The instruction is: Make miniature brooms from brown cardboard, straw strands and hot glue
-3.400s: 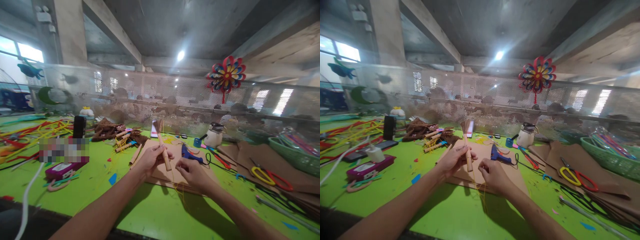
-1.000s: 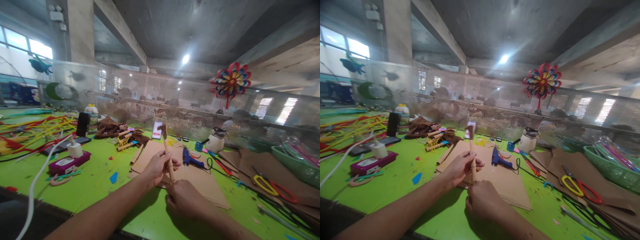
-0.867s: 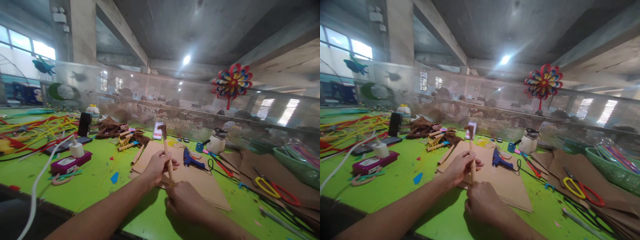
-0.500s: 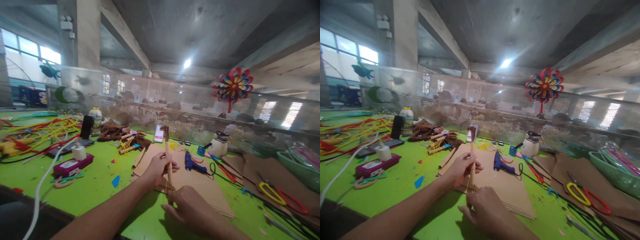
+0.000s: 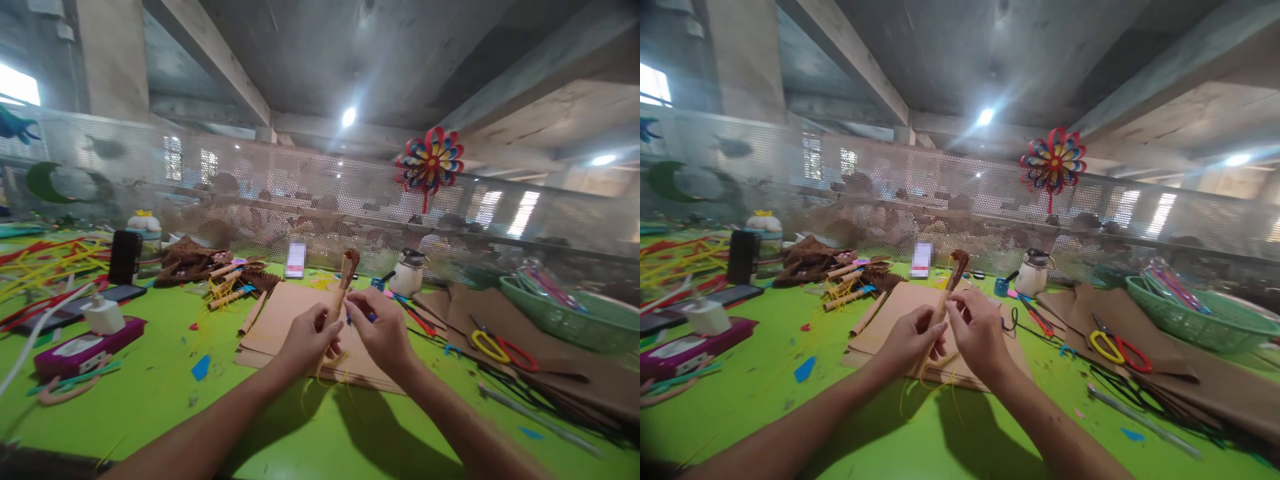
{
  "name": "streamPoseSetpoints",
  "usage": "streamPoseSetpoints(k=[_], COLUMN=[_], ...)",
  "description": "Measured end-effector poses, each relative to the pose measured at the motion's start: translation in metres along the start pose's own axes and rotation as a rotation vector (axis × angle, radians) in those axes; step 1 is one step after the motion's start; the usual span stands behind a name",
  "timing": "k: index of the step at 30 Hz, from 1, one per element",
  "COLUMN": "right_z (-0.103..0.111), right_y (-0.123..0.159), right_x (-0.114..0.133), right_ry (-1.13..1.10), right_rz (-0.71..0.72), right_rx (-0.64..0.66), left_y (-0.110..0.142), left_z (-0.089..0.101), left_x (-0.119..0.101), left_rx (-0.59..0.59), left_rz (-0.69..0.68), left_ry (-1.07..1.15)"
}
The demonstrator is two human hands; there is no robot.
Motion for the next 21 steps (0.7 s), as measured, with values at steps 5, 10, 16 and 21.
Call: streamPoseSetpoints(k=[5,10,16,21], right_z=[-0.006,-0.005,-0.005,0.001], right_y=[-0.014,-0.022,-0.013,-0.014], right_x=[-0.004,-0.010,-0.007,-0.011], right_ry=[0.062,-0.037,-0.071,-0.052], right_rz=[-0.128,-0.203,-0.157,-0.163], right_rx=[0.022,-0.013,-0.125,-0.171], left_y=[0.003,0.004,0.003,0.006], left_z=[0.001,0.005,0.003,-0.007], left_x=[-0.009,-0.015,-0.014,-0.014], left_rx=[0.053,0.055,0.076,0.182], left_rz=[-0.087,-0.194,-0.240,-0.270], left_ry=[-0.202,-0.410,-0.546,-0.609])
Point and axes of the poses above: each hand's wrist, its own y-axis away from the middle knuckle, its own z-axis out of the back of the hand, x = y × z, the point moved 6 cm from there along -y, towards the middle knuckle, and after that the axes turned 13 degrees about -z, right-handed, at the moved point
